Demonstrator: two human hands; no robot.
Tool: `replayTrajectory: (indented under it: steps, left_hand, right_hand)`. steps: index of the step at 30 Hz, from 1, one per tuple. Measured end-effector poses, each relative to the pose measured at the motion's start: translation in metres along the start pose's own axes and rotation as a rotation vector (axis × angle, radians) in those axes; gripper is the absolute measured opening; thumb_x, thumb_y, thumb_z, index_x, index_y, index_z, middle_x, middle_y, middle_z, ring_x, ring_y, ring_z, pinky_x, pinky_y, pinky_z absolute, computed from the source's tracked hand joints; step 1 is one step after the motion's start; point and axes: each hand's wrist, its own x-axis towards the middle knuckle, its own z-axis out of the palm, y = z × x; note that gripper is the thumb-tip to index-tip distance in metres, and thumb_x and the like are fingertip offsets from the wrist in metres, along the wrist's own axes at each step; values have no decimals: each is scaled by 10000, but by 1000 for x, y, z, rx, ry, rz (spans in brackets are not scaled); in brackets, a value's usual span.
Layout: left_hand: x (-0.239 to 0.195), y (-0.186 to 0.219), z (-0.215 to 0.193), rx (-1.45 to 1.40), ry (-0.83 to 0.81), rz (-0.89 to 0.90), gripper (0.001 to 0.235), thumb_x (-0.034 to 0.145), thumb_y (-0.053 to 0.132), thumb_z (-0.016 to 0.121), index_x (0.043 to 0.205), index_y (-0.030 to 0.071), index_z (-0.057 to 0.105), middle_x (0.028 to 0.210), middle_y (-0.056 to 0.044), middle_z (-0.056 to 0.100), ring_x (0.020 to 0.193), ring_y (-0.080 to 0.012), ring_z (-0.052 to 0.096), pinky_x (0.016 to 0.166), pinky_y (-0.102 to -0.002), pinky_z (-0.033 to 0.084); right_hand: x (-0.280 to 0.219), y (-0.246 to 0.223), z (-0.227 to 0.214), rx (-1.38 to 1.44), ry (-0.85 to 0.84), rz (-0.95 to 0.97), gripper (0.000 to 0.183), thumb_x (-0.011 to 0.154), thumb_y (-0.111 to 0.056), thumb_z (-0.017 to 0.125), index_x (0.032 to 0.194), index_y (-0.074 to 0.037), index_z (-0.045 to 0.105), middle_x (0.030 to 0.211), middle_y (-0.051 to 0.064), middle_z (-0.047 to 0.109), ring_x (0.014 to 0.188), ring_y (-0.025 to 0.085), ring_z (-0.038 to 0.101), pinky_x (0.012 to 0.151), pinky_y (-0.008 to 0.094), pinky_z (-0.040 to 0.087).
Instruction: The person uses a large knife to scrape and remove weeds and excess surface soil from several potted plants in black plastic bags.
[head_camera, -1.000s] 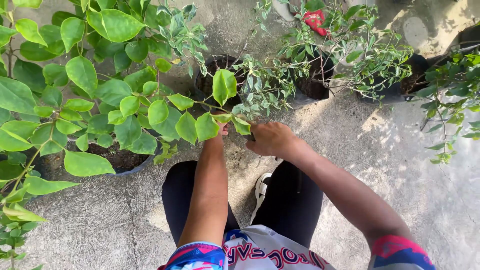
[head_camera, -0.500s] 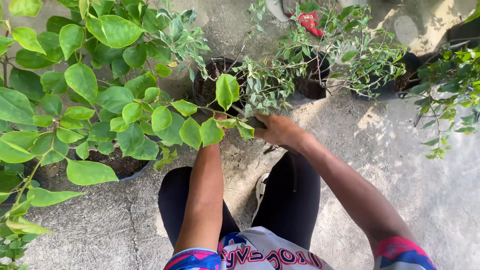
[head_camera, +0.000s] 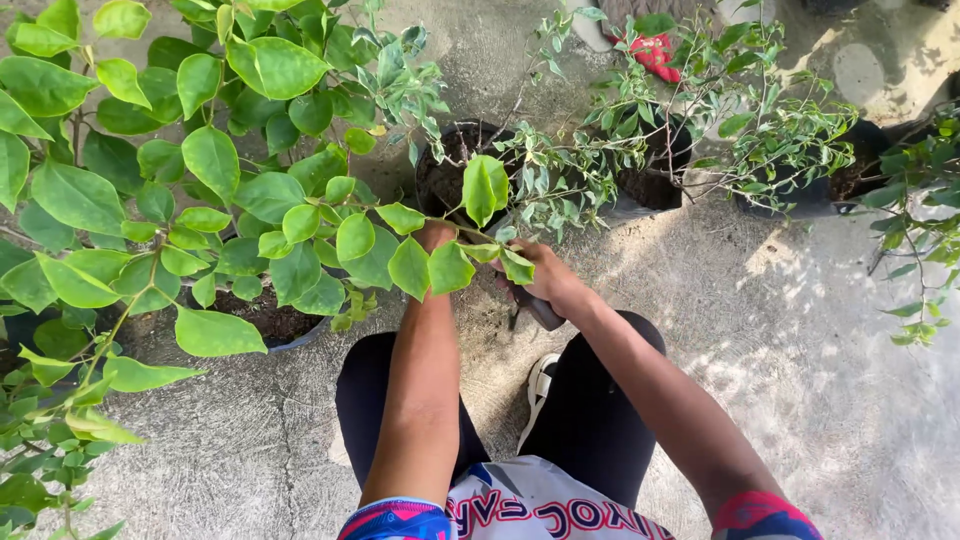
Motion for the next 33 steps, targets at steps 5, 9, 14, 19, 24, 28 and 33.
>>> replayTrajectory:
  steps: [5,9,14,19,24,28,33]
  left_hand:
    - [1,8,-21,61,251,102,346,1015,337,608,1255,93,664,1223,-160,706,1138,-355,676,974,-473,536]
    - [-3,20,-23,109,310,195,350,1016,340,609,1257,93,664,1226,-162,708,1139,-358,678,974,-475,537]
    - [-8,20,-25,157,309,253,354,1017,345,610,1260,94,664,1229,-165,710,1140,-361,680,974,-478,538]
    - [-11,14,-30,212,324,310,358,1018,350,612,1262,94,664,1232,-168,712,1142,-364,683,974,-481,539]
    - [14,5,-23,333,259,325,362,1018,355,613,1265,95,664,1235,-171,714,1144,-367,685,975,-484,540]
    - [26,2,-10,238,292,416,385,1075,388,538,1300,106,670,1281,-135,717,1198,-345,674,992,-462,537]
    - [45,15,12,94,313,549,509,1063,420,530,1440,77,548,1481,-147,554,1366,-335,502,1124,-464,403]
  right_hand:
    - [-30,-5,11,-670,112,49,616,921,-506,689,1398,-135,573,1121,111,734,1065,247,683,969,444,517]
    - [-7,7,22,-777,97,-109,557,926,-486,652,1379,-162,630,1135,116,723,1065,291,665,928,453,525]
    - [16,34,27,74,63,-160,460,963,-340,685,1275,-4,652,930,121,714,765,224,655,654,376,533]
    - [6,30,9,524,131,98,303,995,-315,576,1183,-79,607,791,114,690,600,167,623,486,320,509]
    - [15,43,28,-60,205,-157,266,987,-263,663,1079,-14,649,786,88,673,634,153,607,522,296,481]
    - [29,35,15,477,98,-11,270,971,-267,594,1125,-50,636,765,78,664,590,185,616,491,337,488]
    - [-11,17,-24,395,92,28,384,930,-302,654,1234,-71,612,793,67,654,629,192,587,536,398,489]
